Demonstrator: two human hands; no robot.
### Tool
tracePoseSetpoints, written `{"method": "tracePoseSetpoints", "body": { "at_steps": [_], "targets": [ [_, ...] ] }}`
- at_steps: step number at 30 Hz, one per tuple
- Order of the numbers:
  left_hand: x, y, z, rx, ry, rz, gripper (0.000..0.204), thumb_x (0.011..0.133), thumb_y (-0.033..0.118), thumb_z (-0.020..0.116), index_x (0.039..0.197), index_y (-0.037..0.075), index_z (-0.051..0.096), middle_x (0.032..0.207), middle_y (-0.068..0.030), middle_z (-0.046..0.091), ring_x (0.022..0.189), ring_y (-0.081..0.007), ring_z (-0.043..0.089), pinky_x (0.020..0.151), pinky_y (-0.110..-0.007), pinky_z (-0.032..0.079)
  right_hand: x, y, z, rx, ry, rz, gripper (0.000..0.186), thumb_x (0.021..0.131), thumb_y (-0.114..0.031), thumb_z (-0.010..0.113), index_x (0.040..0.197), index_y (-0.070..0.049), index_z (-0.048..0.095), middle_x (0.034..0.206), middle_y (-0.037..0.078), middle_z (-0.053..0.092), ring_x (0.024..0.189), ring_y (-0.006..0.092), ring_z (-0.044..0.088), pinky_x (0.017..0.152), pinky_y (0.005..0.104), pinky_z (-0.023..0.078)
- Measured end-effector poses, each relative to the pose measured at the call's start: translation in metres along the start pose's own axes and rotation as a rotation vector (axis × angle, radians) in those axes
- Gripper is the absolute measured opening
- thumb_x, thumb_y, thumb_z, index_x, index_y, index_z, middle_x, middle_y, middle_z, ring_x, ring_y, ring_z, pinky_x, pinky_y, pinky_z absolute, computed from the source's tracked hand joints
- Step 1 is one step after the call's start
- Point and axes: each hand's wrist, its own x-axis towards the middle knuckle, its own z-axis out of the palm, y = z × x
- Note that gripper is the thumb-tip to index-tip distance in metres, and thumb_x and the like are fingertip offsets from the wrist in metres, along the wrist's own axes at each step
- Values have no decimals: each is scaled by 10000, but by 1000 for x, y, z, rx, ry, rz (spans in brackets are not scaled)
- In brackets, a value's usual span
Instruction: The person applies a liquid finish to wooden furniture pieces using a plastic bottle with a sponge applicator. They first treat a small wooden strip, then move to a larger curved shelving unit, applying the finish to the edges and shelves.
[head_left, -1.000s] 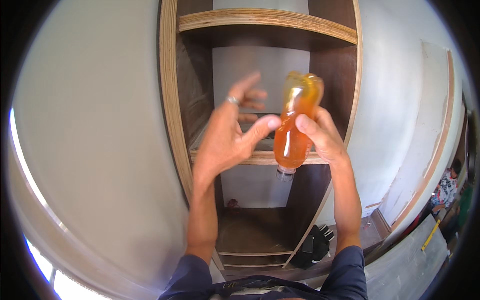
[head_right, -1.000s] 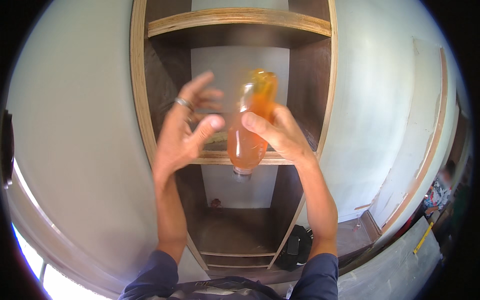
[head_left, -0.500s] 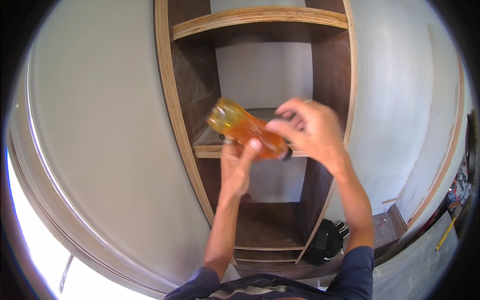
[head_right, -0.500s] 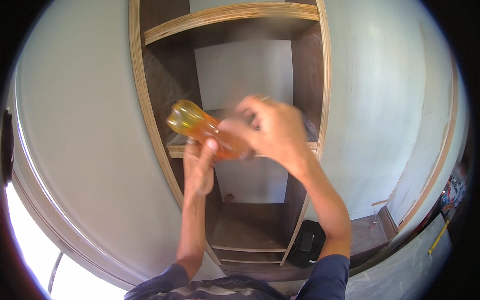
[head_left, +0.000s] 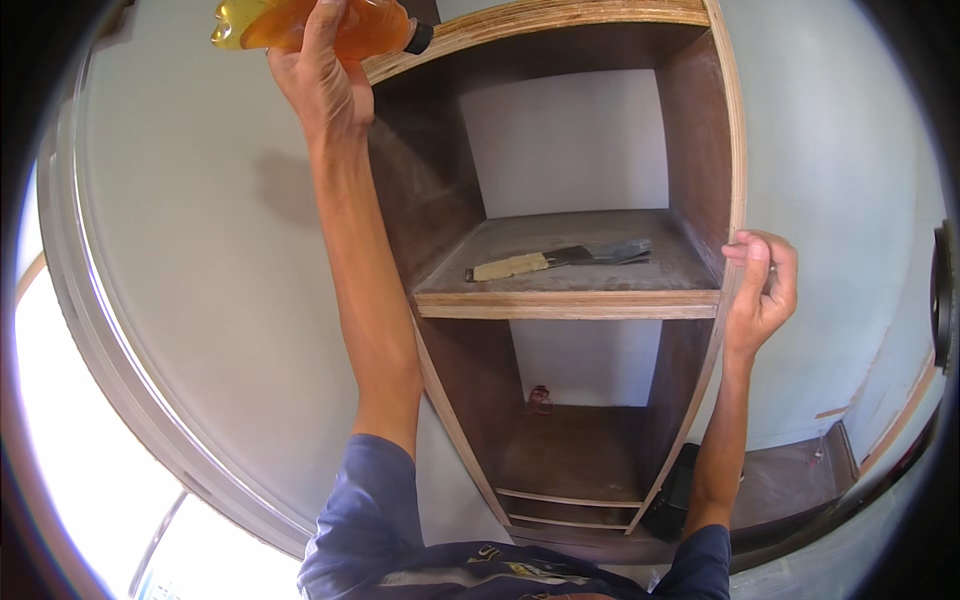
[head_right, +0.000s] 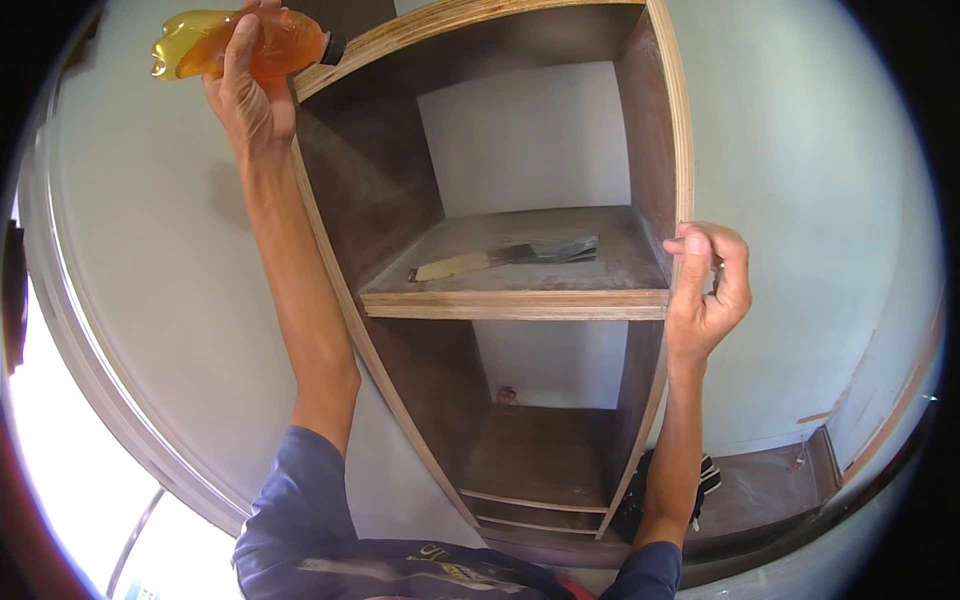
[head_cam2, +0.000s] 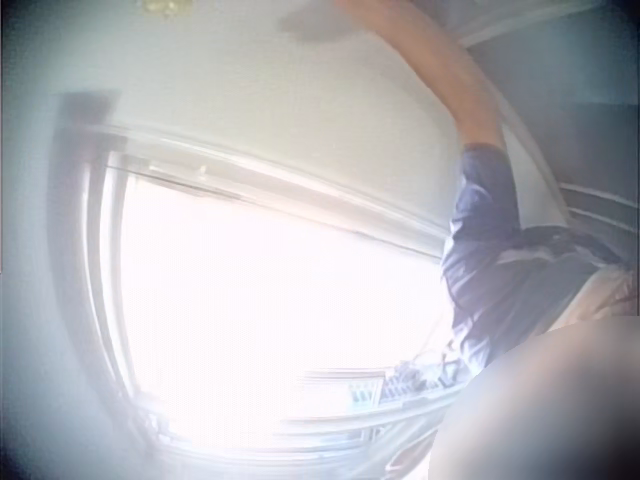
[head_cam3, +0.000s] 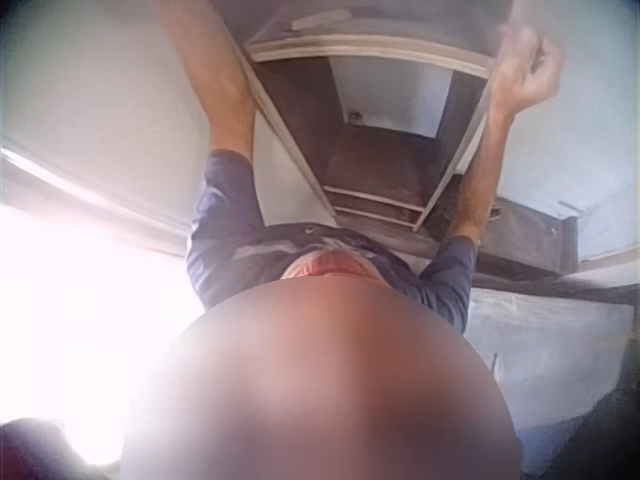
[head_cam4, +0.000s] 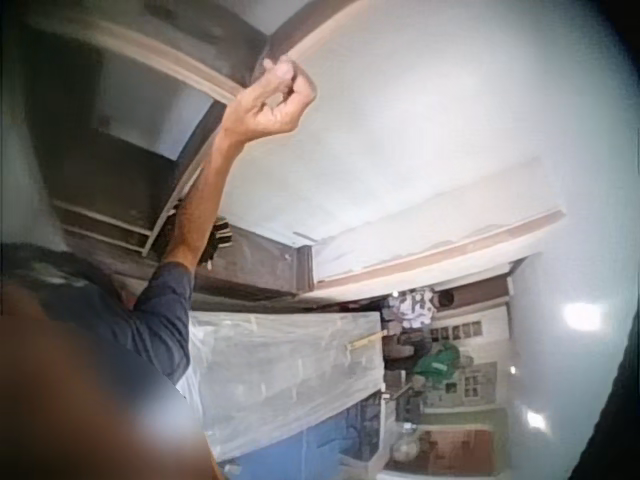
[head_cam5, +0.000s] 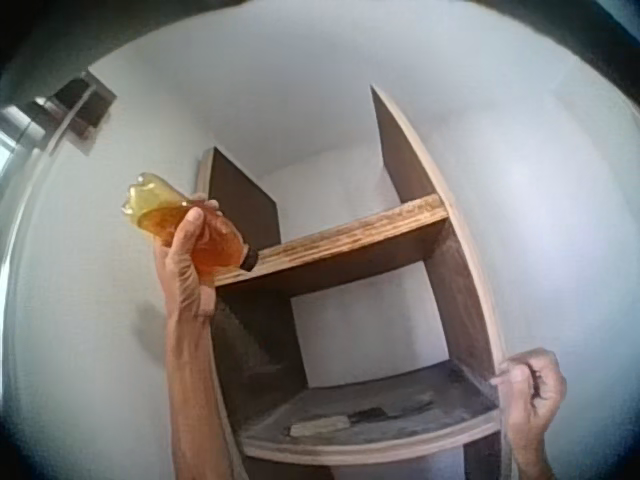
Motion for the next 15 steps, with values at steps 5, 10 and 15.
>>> {"method": "tracePoseSetpoints", "body": {
  "at_steps": [5, 10, 15],
  "targets": [
    [8, -22, -6, 47, 93, 35, 360, 938, 167, 752, 1228, 5, 613, 1134, -137, 694, 1078, -269, 678, 969, -415, 568, -8, 28, 7, 13, 73, -105, 80, 1013, -28, 582, 1057, 18, 629, 1033, 150, 702, 915, 217, 692, 818, 329, 560],
    [7, -36, -6, 61, 205, 65, 279, 947, 172, 745, 1148, 7, 643, 1084, -140, 703, 1065, -271, 685, 971, -434, 578, -10, 43, 7, -76, 78, -238, 96, 985, 14, 587, 1071, 26, 627, 1052, 170, 706, 1004, 256, 680, 874, 352, 557],
    [4, -43, -1, 60, 249, 100, 280, 954, 210, 747, 1119, 11, 638, 1072, -133, 702, 1059, -256, 684, 959, -442, 586, -11, 47, 4, -22, 65, -290, 130, 976, 27, 581, 1101, 33, 617, 1061, 179, 709, 1010, 281, 680, 904, 370, 549]
  ]
}}
